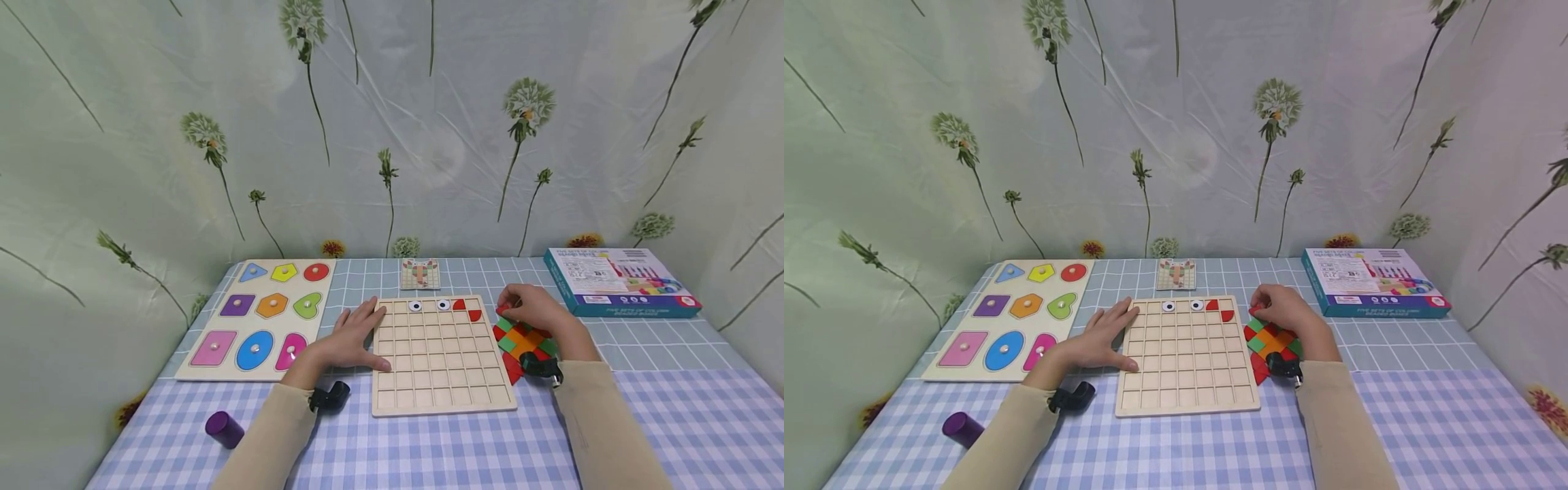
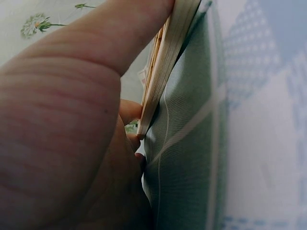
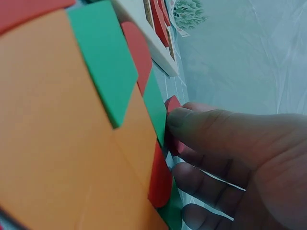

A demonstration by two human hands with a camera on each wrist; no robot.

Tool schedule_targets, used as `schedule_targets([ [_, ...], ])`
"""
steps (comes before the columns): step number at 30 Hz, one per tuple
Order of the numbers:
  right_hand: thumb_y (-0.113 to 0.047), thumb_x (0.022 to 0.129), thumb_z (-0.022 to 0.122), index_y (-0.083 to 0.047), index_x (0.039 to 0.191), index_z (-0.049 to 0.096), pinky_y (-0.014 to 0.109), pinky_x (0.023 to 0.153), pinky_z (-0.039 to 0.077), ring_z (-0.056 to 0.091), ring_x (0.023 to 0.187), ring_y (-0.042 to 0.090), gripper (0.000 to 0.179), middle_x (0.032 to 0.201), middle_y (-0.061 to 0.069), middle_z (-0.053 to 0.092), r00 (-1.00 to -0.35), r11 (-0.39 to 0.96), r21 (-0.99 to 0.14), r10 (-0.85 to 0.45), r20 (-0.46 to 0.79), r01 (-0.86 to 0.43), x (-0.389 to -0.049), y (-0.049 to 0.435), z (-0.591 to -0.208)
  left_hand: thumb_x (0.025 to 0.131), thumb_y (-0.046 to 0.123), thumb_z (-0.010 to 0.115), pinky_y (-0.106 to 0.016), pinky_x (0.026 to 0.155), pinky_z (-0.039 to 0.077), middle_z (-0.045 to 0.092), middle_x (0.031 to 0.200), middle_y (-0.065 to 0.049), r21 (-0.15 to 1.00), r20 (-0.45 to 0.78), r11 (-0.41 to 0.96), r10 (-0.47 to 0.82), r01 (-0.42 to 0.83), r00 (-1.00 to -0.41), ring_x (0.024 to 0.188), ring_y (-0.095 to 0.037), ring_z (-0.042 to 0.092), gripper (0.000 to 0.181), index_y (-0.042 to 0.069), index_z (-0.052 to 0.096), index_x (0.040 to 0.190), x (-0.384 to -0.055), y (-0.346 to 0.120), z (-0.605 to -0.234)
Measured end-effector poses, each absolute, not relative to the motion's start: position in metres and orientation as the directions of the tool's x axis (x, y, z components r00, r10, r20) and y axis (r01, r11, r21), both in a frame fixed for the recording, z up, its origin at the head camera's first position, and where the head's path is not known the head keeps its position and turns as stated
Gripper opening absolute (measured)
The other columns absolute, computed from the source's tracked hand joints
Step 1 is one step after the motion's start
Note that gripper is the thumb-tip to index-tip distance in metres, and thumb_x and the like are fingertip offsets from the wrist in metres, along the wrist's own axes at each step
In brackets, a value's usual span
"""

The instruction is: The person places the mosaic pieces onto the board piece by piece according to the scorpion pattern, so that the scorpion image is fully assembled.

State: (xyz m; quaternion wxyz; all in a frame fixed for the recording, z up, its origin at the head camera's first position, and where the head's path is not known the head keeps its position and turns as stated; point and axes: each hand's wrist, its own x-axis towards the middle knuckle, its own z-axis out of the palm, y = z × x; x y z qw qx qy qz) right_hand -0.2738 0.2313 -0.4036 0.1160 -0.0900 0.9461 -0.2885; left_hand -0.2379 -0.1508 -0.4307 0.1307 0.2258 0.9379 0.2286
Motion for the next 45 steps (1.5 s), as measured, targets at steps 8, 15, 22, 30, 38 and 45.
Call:
schedule_targets([
  [8,-0.012,0.092,0.069,-0.013,0.108,0.072,0.037,0.084,0.056,0.057,0.100,0.027,0.016,0.112,0.013,0.067,-0.928,0.808,-0.553,-0.339,-0.155,-0.203,-0.271,0.239,-0.400,0.072,0.056,0.083,-0.056,0.127,-0.002,0.004,0.171,-0.008,0.486,-0.140,0.795,0.481,0.364,-0.865,0.158,-0.029,0.003,0.114,0.014,0.023,0.160,-0.238,-0.150,-0.430],
  [15,-0.013,0.091,0.071,-0.018,0.100,0.076,0.033,0.083,0.055,0.055,0.102,0.026,0.012,0.116,0.013,0.058,-0.909,0.794,-0.578,-0.363,-0.203,-0.188,-0.269,0.244,-0.400,0.072,0.055,0.084,-0.056,0.127,-0.002,0.004,0.171,-0.008,0.489,-0.137,0.792,0.483,0.365,-0.865,0.158,-0.029,0.003,0.114,0.013,0.023,0.160,-0.238,-0.150,-0.431],
  [22,-0.013,0.088,0.074,-0.014,0.096,0.071,0.028,0.079,0.053,0.054,0.098,0.026,0.008,0.113,0.015,0.054,-0.921,0.783,-0.600,-0.340,-0.191,-0.165,-0.269,0.241,-0.400,0.072,0.055,0.084,-0.056,0.127,-0.002,0.004,0.171,-0.007,0.487,-0.137,0.794,0.480,0.363,-0.866,0.158,-0.029,0.003,0.114,0.014,0.023,0.160,-0.238,-0.150,-0.432],
  [30,-0.014,0.089,0.074,-0.011,0.096,0.066,0.028,0.071,0.051,0.056,0.083,0.021,0.010,0.098,0.009,0.062,-0.930,0.771,-0.613,-0.333,-0.157,-0.172,-0.272,0.237,-0.397,0.072,0.055,0.083,-0.055,0.127,-0.003,0.004,0.171,-0.006,0.490,-0.142,0.795,0.477,0.357,-0.867,0.159,-0.028,0.002,0.114,0.014,0.023,0.160,-0.238,-0.149,-0.431],
  [38,-0.015,0.094,0.068,-0.013,0.102,0.066,0.028,0.073,0.052,0.057,0.089,0.023,0.008,0.099,0.009,0.064,-0.955,0.734,-0.652,-0.291,-0.052,-0.188,-0.273,0.214,-0.398,0.073,0.054,0.083,-0.056,0.127,-0.003,0.004,0.171,-0.008,0.496,-0.142,0.791,0.480,0.358,-0.866,0.158,-0.029,0.003,0.113,0.013,0.024,0.160,-0.237,-0.150,-0.431],
  [45,-0.012,0.096,0.064,-0.013,0.102,0.070,0.033,0.083,0.054,0.060,0.091,0.023,0.008,0.103,0.009,0.068,-0.945,0.710,-0.659,-0.327,0.007,-0.250,-0.273,0.196,-0.401,0.073,0.055,0.083,-0.055,0.127,-0.003,0.004,0.171,-0.007,0.498,-0.146,0.791,0.480,0.355,-0.865,0.158,-0.028,0.002,0.114,0.014,0.024,0.160,-0.237,-0.151,-0.430],
])
